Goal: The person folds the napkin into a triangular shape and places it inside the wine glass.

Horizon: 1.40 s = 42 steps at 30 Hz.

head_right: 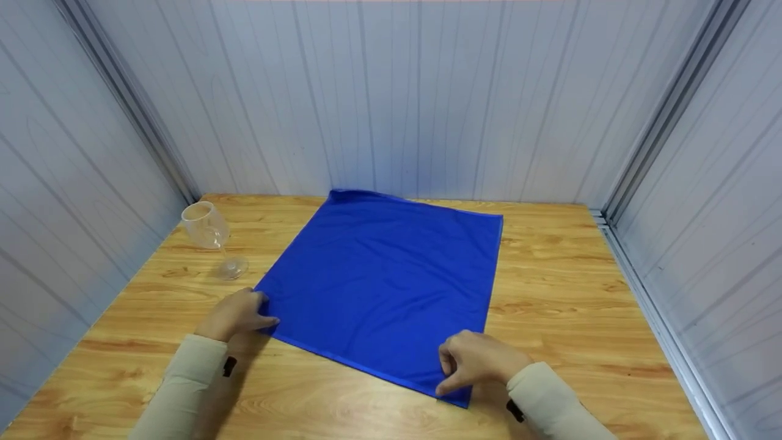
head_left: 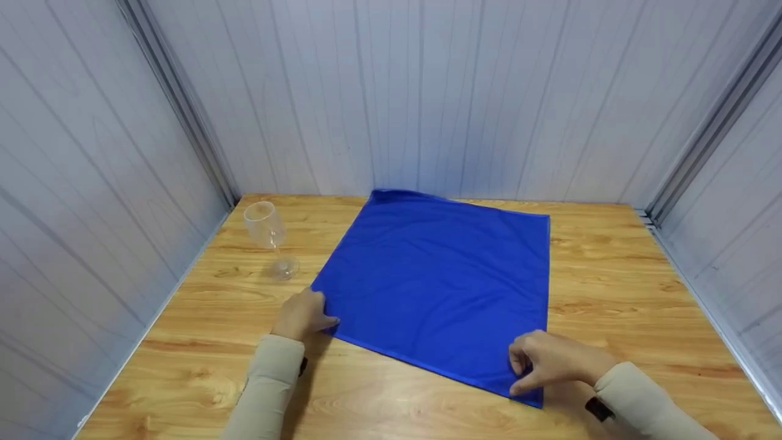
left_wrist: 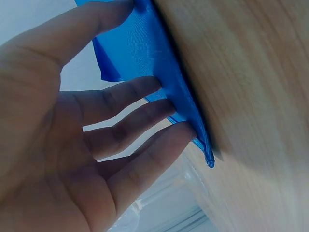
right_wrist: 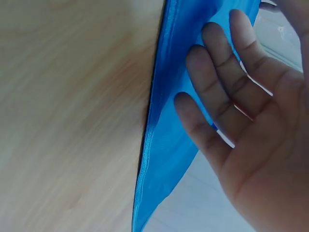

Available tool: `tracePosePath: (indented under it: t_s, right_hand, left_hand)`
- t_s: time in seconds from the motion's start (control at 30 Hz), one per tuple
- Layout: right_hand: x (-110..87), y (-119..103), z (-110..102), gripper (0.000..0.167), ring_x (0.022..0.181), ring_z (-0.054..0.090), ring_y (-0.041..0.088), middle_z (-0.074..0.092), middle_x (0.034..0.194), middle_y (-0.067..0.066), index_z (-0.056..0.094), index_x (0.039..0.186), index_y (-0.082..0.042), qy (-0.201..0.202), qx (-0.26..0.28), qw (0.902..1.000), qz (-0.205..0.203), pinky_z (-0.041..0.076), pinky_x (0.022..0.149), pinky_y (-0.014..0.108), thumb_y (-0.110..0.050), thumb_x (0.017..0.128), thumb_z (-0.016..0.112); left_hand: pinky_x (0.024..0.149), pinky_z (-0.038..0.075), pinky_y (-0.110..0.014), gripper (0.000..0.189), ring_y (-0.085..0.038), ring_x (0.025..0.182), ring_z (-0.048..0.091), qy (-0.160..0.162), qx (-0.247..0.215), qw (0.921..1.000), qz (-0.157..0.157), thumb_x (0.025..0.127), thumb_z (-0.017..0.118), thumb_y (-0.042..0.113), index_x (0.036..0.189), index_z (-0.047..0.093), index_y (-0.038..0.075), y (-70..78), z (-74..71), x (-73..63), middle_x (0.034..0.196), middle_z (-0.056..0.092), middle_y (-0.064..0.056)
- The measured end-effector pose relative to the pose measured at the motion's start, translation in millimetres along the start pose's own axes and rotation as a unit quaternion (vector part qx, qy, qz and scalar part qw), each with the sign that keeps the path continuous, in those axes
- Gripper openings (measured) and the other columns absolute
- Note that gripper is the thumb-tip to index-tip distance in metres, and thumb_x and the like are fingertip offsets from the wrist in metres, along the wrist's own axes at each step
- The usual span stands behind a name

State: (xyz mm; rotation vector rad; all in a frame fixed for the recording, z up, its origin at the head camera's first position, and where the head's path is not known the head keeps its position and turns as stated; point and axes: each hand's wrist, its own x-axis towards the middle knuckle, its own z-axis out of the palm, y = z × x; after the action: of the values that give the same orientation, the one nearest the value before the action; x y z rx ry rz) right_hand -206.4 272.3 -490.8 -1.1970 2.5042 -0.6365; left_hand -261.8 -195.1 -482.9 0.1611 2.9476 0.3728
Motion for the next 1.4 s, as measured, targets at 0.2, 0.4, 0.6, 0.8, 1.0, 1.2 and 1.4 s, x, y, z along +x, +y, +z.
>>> tracePosePath:
  t_s: [0.2, 0.4, 0.6, 0.8, 1.0, 1.2, 1.4]
  right_hand:
    - [-0.5, -4, 1, 0.043, 0.069, 0.04, 0.003, 0.046, 0.074, -0.015, 0.06, 0.069, -0.022, -0.023, -0.048, 0.9985, 0.014, 0.039, 0.063, 0.021, -0.059, 0.073, 0.082]
    - [0.8, -7, 1, 0.038, 0.072, 0.041, 0.004, 0.047, 0.076, -0.016, 0.061, 0.073, -0.023, -0.037, -0.078, 0.9959, 0.027, 0.042, 0.064, 0.023, -0.053, 0.072, 0.084]
    - [2.2, -14, 3, 0.023, 0.07, 0.041, 0.004, 0.044, 0.076, -0.016, 0.063, 0.072, -0.022, -0.031, -0.098, 0.9947, 0.005, 0.042, 0.062, 0.021, -0.033, 0.071, 0.083]
    - [3.9, -15, 2, 0.018, 0.07, 0.042, 0.004, 0.044, 0.075, -0.015, 0.063, 0.071, -0.022, -0.03, -0.09, 0.9954, 0.013, 0.041, 0.059, 0.021, -0.022, 0.066, 0.081]
    - [6.1, -14, 1, 0.02, 0.066, 0.041, 0.004, 0.045, 0.074, -0.014, 0.063, 0.074, -0.019, -0.035, -0.095, 0.9947, 0.019, 0.04, 0.058, 0.022, -0.015, 0.063, 0.08]
    - [7.6, -12, 0, 0.027, 0.062, 0.034, 0.005, 0.038, 0.07, -0.013, 0.057, 0.075, -0.017, -0.043, -0.079, 0.9957, 0.022, 0.034, 0.055, 0.022, -0.005, 0.062, 0.077]
    - [9.7, -4, -2, 0.035, 0.071, 0.04, 0.007, 0.044, 0.075, -0.012, 0.057, 0.081, -0.018, -0.015, -0.032, 0.9991, 0.025, 0.037, 0.064, 0.024, 0.004, 0.06, 0.073]
  left_hand:
    - [0.067, 0.049, -0.043, 0.036, -0.023, 0.069, 0.05, -0.01, -0.001, 1.0, -0.002, 0.084, 0.083, 0.031, 0.082, 0.063, 0.002, 0.1, -0.8, 1.3, 0.077, 0.055, -0.007]
    - [0.071, 0.05, -0.045, 0.038, -0.024, 0.073, 0.052, -0.018, -0.001, 0.9998, -0.004, 0.084, 0.082, 0.031, 0.09, 0.065, -0.002, 0.9, -2.2, 1.2, 0.083, 0.056, -0.009]
    - [0.071, 0.051, -0.045, 0.037, -0.024, 0.073, 0.051, -0.012, 0.001, 0.9999, 0.003, 0.083, 0.083, 0.03, 0.086, 0.064, -0.002, -0.1, -2.6, 0.9, 0.083, 0.057, -0.011]
    - [0.07, 0.051, -0.045, 0.037, -0.024, 0.071, 0.051, -0.009, 0.005, 0.9999, 0.01, 0.082, 0.083, 0.03, 0.084, 0.064, -0.002, -0.5, -2.5, 1.7, 0.081, 0.057, -0.01]
    - [0.071, 0.05, -0.044, 0.04, -0.023, 0.072, 0.05, -0.013, 0.001, 0.9999, 0.003, 0.083, 0.083, 0.031, 0.092, 0.065, -0.004, -0.1, -1.5, 2.6, 0.082, 0.056, -0.009]
    - [0.07, 0.05, -0.044, 0.039, -0.024, 0.072, 0.051, -0.012, -0.008, 0.9999, 0.001, 0.082, 0.083, 0.03, 0.09, 0.065, -0.003, -0.5, -1.2, 3.2, 0.081, 0.056, -0.009]
    - [0.068, 0.05, -0.042, 0.037, -0.024, 0.073, 0.053, -0.023, -0.015, 0.9996, -0.009, 0.082, 0.083, 0.03, 0.086, 0.064, -0.002, -0.5, -1.5, 3.9, 0.085, 0.058, -0.012]
